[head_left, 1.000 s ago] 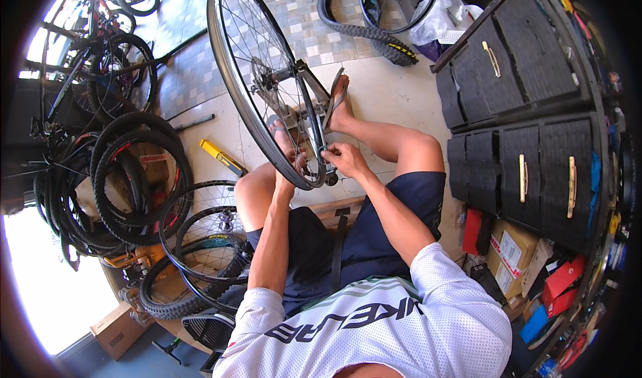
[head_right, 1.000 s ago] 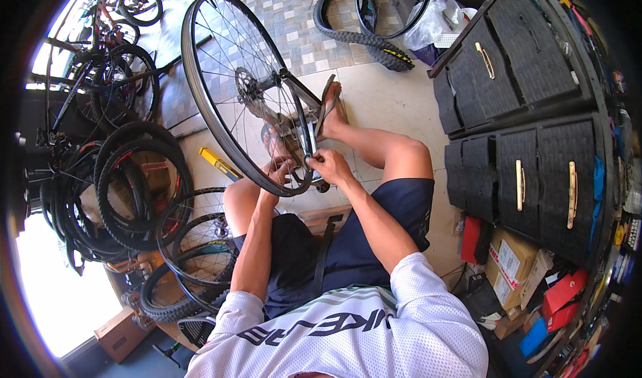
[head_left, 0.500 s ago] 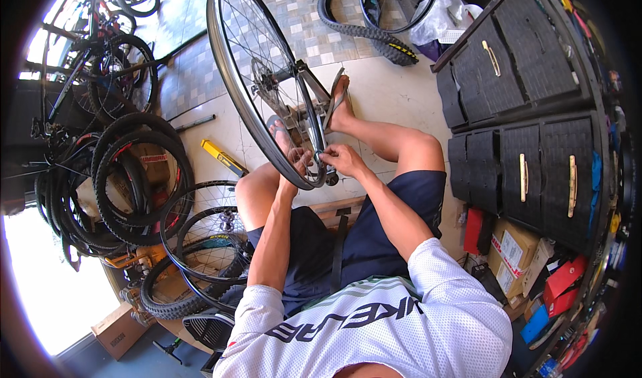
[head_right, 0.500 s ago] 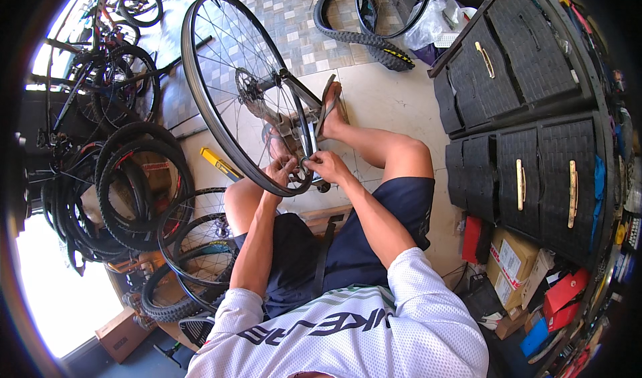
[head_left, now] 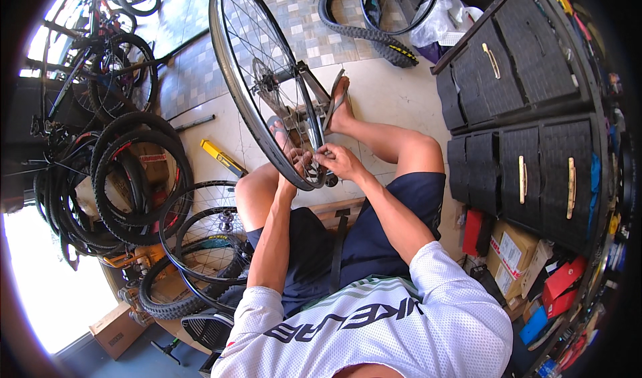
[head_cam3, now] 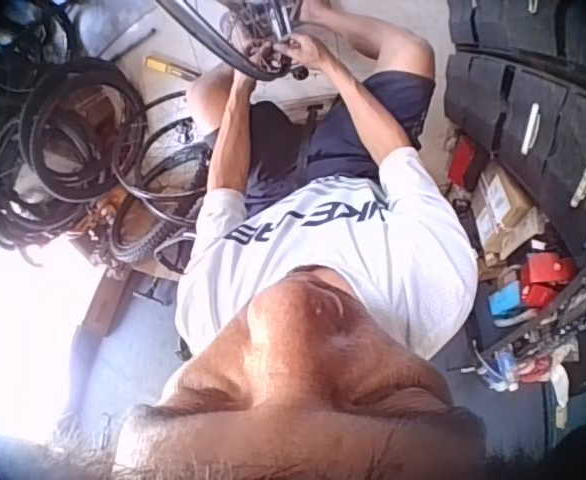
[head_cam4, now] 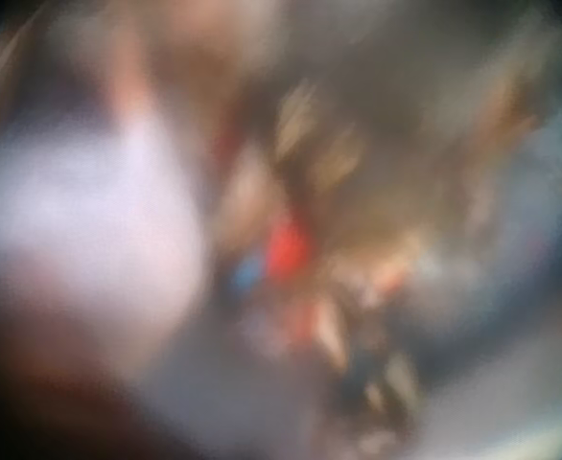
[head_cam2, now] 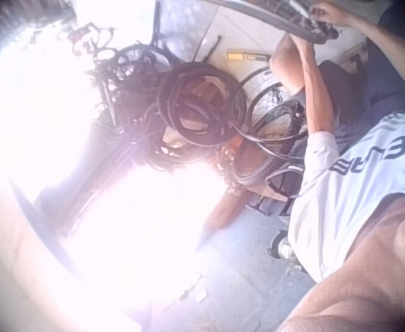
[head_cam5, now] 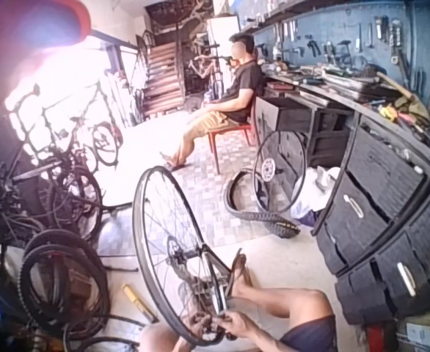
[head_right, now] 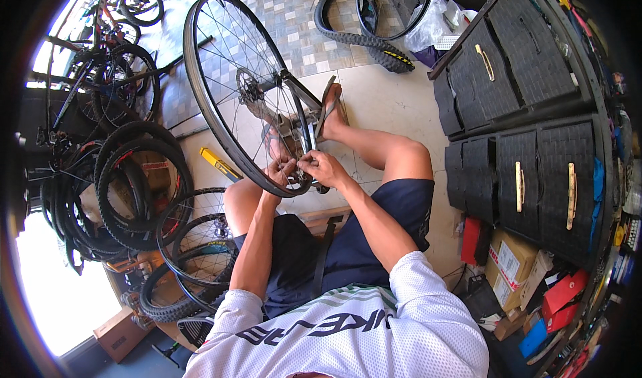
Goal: The person sits on the floor and repeatedly adjusts the spokes of a bicycle wheel using a spoke wrench. They rotate the wheel to access different sections and continue tightening or loosening spokes across the rim.
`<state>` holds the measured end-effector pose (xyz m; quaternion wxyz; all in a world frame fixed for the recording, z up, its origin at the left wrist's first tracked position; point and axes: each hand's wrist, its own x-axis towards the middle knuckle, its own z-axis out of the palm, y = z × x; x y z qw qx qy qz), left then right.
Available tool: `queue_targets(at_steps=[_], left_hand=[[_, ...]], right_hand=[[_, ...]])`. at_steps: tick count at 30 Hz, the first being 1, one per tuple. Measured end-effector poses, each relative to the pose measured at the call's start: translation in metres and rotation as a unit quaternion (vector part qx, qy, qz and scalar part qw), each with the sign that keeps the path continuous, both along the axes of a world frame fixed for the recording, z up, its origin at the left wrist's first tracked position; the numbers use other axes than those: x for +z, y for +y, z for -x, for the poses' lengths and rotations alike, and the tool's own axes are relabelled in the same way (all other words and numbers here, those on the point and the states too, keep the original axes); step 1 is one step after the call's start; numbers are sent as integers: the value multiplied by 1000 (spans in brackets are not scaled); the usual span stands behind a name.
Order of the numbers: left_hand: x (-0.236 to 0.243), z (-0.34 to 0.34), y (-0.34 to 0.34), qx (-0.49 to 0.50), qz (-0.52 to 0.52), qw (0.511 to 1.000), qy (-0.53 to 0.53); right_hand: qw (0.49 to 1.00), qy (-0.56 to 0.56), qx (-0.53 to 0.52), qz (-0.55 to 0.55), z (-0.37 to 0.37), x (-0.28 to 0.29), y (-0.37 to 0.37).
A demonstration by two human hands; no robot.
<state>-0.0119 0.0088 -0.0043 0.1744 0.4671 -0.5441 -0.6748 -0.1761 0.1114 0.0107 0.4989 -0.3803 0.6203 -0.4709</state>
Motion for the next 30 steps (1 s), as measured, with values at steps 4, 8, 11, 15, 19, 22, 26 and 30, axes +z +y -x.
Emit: queue_targets(at_steps=[4, 8, 11, 15, 19, 22, 26, 30], left_hand=[[17, 0, 2, 20, 2, 999, -26], [17, 1, 3, 46, -15, 998, 38], [15, -1, -2, 1, 21, 1000, -21], [13, -1, -1, 21, -45, 999, 4], [9, 3, -2, 20, -53, 998, 27], [5, 1, -3, 15, -29, 999, 14], [15, -5, 0, 24, 21, 998, -51], [25, 6, 4, 27, 0, 1000, -9]], right_hand=[[995, 97, -10, -12, -11, 15, 3], [993, 113, -19, 17, -15, 13, 2], [994, 104, -33, 28, -12, 0, 2], [993, 96, -72, 10, -19, -6, 1], [996, 36, -84, 13, -19, -15, -2], [997, 7, -74, 0, -17, -8, -3], [997, 79, -19, -11, -25, 17, 1], [986, 160, -25, 33, -17, 5, 2]])
